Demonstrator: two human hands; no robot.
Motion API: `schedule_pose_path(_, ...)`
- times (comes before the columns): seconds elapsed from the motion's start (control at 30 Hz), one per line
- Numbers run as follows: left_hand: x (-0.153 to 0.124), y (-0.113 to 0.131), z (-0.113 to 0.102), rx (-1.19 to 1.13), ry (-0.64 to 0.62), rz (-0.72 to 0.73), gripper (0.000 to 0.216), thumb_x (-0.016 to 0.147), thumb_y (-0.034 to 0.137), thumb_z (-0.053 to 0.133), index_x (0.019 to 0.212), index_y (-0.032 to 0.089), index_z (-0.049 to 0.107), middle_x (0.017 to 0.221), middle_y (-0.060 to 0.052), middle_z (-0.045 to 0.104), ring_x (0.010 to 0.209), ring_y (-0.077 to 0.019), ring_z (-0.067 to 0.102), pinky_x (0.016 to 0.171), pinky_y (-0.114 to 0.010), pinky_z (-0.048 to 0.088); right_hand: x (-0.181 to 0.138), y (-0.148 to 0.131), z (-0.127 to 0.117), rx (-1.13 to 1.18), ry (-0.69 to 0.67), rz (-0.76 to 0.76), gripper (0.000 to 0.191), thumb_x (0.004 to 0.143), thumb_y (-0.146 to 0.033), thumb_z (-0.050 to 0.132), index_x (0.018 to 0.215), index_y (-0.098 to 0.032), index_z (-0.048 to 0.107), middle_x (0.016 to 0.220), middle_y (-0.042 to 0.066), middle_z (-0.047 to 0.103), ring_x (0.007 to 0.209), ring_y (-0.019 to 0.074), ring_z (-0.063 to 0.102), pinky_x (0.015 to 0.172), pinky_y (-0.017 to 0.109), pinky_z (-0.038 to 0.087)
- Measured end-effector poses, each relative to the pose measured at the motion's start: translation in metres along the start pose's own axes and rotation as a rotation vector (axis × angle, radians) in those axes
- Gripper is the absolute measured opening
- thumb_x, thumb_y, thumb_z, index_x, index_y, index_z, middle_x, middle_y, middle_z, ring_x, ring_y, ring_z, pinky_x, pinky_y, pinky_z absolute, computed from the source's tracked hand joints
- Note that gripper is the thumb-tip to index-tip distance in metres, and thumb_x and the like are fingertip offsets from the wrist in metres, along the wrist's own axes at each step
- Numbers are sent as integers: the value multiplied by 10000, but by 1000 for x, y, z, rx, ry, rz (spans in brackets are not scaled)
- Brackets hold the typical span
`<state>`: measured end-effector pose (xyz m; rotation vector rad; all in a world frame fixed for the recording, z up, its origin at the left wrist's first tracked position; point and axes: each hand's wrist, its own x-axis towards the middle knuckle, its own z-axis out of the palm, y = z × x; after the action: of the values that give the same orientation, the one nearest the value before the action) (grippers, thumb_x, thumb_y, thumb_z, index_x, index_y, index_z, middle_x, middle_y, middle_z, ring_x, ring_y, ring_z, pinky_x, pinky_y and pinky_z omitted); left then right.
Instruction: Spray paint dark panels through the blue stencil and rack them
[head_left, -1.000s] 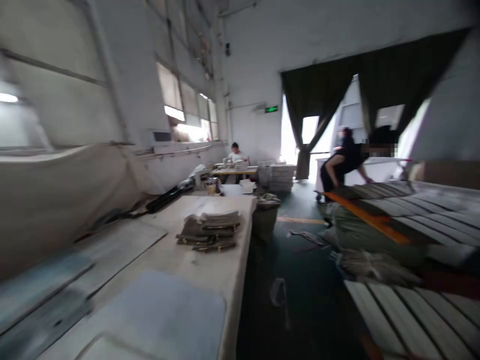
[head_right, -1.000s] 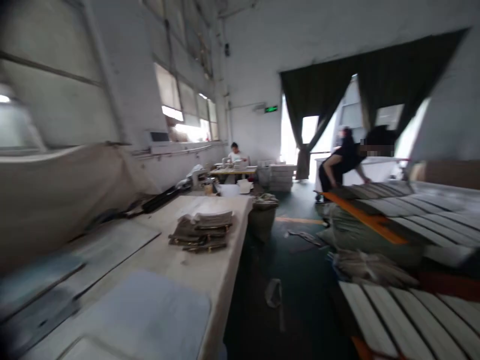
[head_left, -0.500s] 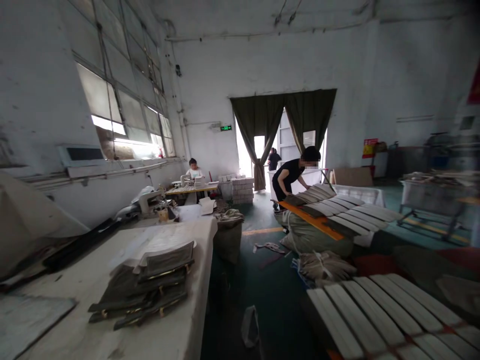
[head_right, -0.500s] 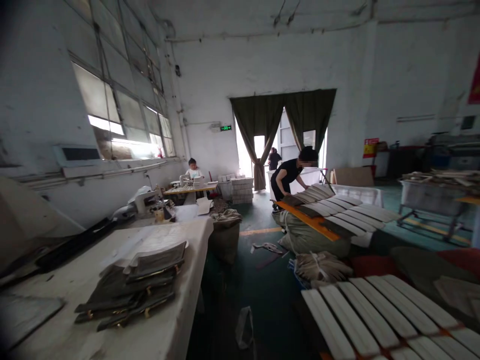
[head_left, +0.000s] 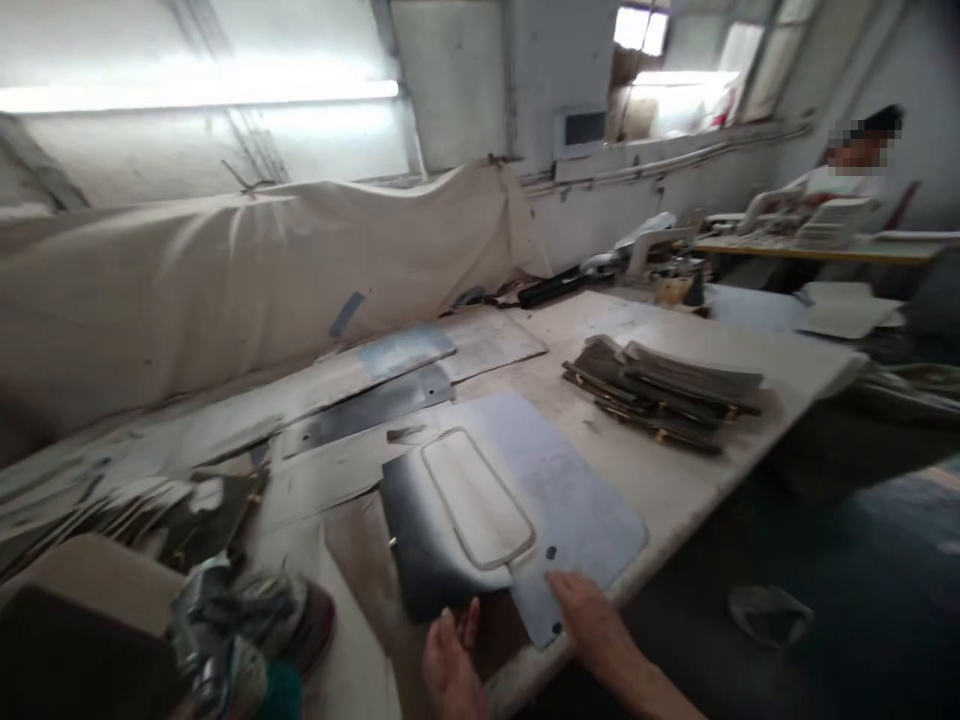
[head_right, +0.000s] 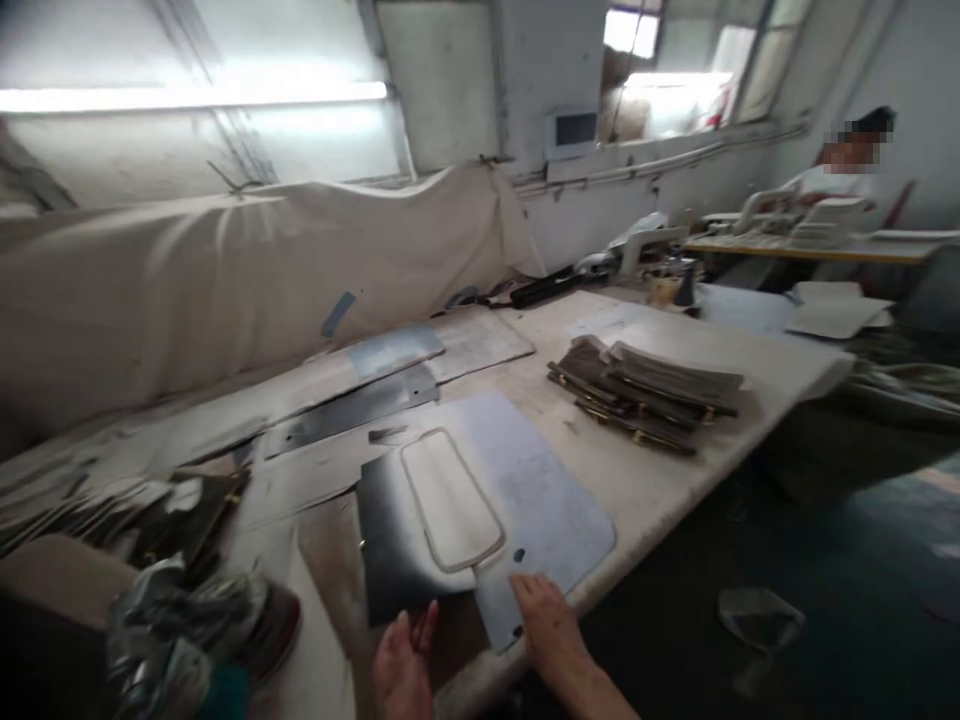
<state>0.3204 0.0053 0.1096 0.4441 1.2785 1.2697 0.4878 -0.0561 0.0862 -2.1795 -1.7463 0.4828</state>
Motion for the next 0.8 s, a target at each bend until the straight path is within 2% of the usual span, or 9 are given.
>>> schedule_pose_path(0.07, 23, 11, -8, -72, -21, -46, 169, 738, 255, 608, 656, 136, 520, 635, -30, 645, 676, -163, 663, 715, -300, 560, 13, -10, 14, -32, -16, -17, 565, 686, 87, 328, 1202, -34, 521, 1136, 179, 599, 1064, 279, 521, 927, 432, 408)
schedule_pose_path(0.2, 41, 38, -1, -167, -79, 16, 149, 746, 233, 588, 659, 130, 528, 640, -18, 643, 701, -142, 663, 769, -286, 556, 33, -19, 30, -70, -18, -30, 588, 671, 59, 322, 1201, -69, 542, 1183, 145, 585, 1080, 261, 508, 952, 388, 399)
schedule_pose_path(0.37, 59, 97, 7, -272, -10, -93, 150, 799, 89, 452, 689, 115, 550, 642, -38, 650, 651, -96, 645, 694, -219, 561, 54, -31, 47, -70, -3, -21, 558, 649, 46, 336, 1124, -73, 604, 1185, 165, 585, 1099, 268, 513, 964, 399, 397)
schedule_pose_path(0.5, 76, 142, 6, -342, 22, -140, 146, 799, 45, 429, 753, 104, 555, 663, -44, 647, 647, -85, 644, 671, -186, 556, 63, -47, 52, -50, 17, -7, 543, 637, -2, 374, 1119, -92, 609, 1178, 164, 595, 1081, 254, 548, 945, 374, 429)
schedule_pose_path(0.57, 84, 156, 4, -371, 18, -168, 143, 797, 31, 424, 769, 98, 547, 679, -51, 648, 656, -85, 645, 676, -182, 555, 71, -63, 50, 60, 81, 11, 487, 707, -68, 368, 1145, -75, 581, 1182, 178, 589, 1086, 246, 553, 948, 367, 434)
schedule_pose_path(0.67, 94, 169, 4, -416, 15, -226, 155, 802, 23, 405, 805, 98, 541, 711, -55, 651, 678, -83, 647, 679, -173, 553, 99, -100, 44, 418, 203, 26, 475, 773, -202, 391, 1230, -111, 486, 1211, 159, 566, 1052, 228, 575, 923, 378, 456)
schedule_pose_path(0.77, 99, 178, 10, -422, -24, -251, 155, 807, 43, 403, 815, 96, 549, 740, -63, 663, 709, -85, 647, 706, -172, 545, 141, -146, 35, 668, 293, 40, 633, 717, -289, 527, 1312, -148, 365, 1307, 147, 480, 1109, 244, 531, 947, 413, 432)
schedule_pose_path(0.8, 99, 181, 13, -393, -48, -214, 157, 806, 47, 403, 814, 94, 553, 744, -68, 669, 717, -89, 648, 715, -177, 544, 156, -161, 32, 731, 328, 27, 689, 685, -310, 582, 1318, -159, 357, 1323, 138, 466, 1156, 255, 491, 974, 420, 404)
